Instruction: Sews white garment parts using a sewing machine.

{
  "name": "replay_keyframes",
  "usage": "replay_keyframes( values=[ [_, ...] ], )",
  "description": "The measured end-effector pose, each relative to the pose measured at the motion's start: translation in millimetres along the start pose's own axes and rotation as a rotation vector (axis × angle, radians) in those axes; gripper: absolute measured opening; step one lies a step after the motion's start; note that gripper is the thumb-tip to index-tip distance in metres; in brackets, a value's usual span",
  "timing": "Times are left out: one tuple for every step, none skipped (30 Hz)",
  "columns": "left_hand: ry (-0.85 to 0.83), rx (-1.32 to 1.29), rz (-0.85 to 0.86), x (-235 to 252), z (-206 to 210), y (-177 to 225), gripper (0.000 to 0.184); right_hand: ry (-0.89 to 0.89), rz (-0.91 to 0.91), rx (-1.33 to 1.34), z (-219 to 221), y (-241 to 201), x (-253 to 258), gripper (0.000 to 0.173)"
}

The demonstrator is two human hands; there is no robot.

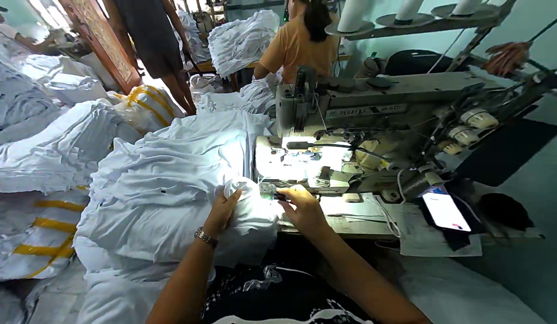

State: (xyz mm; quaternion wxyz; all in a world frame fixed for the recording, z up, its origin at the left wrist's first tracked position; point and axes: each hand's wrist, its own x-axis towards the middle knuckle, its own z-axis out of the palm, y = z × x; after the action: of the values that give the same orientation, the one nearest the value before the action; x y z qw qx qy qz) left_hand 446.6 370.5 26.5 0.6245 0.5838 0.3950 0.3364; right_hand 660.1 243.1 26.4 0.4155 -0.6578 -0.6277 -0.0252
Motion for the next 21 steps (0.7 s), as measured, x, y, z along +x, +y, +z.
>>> replay_keyframes(
  values=[
    [-0.012, -0.003, 0.011, 0.0, -0.6, -0.6, 0.057, 0.062, -0.048, -0.09, 5.8, -4.2, 10.3, 0.024],
    [-0.022, -0.005, 0.027, -0.6, -0.8, -1.2, 0.055, 0.105, -0.079, -0.161, 11.5, -7.8, 19.8, 0.022],
    [-0.034, -0.015, 0.046, -2.4, -0.9, -1.7, 0.05, 0.137, -0.107, -0.205, 18.2, -9.6, 27.4, 0.019],
    [-0.048, -0.022, 0.059, -5.3, -1.2, -0.8, 0.043, 0.157, -0.133, -0.227, 25.0, -10.4, 32.7, 0.017],
    [-0.066, -0.022, 0.052, -9.1, -1.8, 1.8, 0.036, 0.167, -0.154, -0.231, 30.4, -10.5, 35.7, 0.018],
    [-0.086, -0.014, 0.028, -14.1, -2.5, 6.0, 0.032, 0.174, -0.17, -0.228, 33.0, -10.7, 36.4, 0.019],
    [-0.107, -0.012, -0.004, -20.2, -3.9, 11.3, 0.034, 0.172, -0.172, -0.22, 32.2, -11.6, 35.1, 0.02],
    [-0.134, -0.033, -0.005, -25.2, -5.4, 15.7, 0.033, 0.168, -0.164, -0.203, 29.4, -12.2, 33.0, 0.021],
    [-0.169, -0.058, 0.014, -29.7, -7.8, 19.3, 0.036, 0.164, -0.146, -0.169, 25.8, -12.3, 31.0, 0.02],
    [-0.218, -0.083, 0.064, -37.0, -10.7, 24.1, 0.04, 0.151, -0.121, -0.118, 22.2, -12.2, 29.0, 0.019],
    [-0.283, -0.11, 0.148, -46.4, -14.0, 30.4, 0.043, 0.126, -0.098, -0.057, 19.3, -12.4, 27.9, 0.021],
    [-0.381, -0.139, 0.268, -54.7, -17.7, 36.1, 0.04, 0.082, -0.085, 0.0, 17.9, -14.1, 28.4, 0.027],
    [-0.525, -0.16, 0.421, -59.2, -21.1, 40.7, 0.038, 0.015, -0.083, 0.048, 19.0, -18.2, 29.4, 0.037],
    [-0.665, -0.151, 0.574, -64.4, -21.5, 49.7, 0.041, -0.068, -0.089, 0.086, 23.6, -25.0, 30.5, 0.049],
    [-0.785, -0.138, 0.686, -72.8, -20.9, 61.4, 0.046, -0.133, -0.117, 0.12, 32.3, -33.2, 32.3, 0.056],
    [-0.889, -0.14, 0.753, -84.3, -19.9, 73.2, 0.049, -0.162, -0.167, 0.146, 44.3, -39.9, 35.5, 0.053],
    [-0.971, -0.15, 0.78, -97.7, -19.4, 81.3, 0.054, -0.146, -0.225, 0.175, 57.1, -44.9, 41.2, 0.042],
    [-1.036, -0.156, 0.761, -111.2, -20.1, 85.1, 0.059, -0.097, -0.267, 0.212, 67.7, -48.0, 50.6, 0.031],
    [-1.079, -0.141, 0.7, -122.9, -22.6, 84.7, 0.066, -0.027, -0.288, 0.24, 74.0, -49.5, 64.1, 0.022],
    [-1.084, -0.121, 0.589, -132.3, -26.7, 78.6, 0.072, 0.056, -0.313, 0.27, 74.1, -51.3, 80.1, 0.018],
    [-1.026, -0.091, 0.447, -141.0, -32.8, 67.5, 0.076, 0.138, -0.341, 0.298, 66.1, -55.9, 95.3, 0.017]
  ],
)
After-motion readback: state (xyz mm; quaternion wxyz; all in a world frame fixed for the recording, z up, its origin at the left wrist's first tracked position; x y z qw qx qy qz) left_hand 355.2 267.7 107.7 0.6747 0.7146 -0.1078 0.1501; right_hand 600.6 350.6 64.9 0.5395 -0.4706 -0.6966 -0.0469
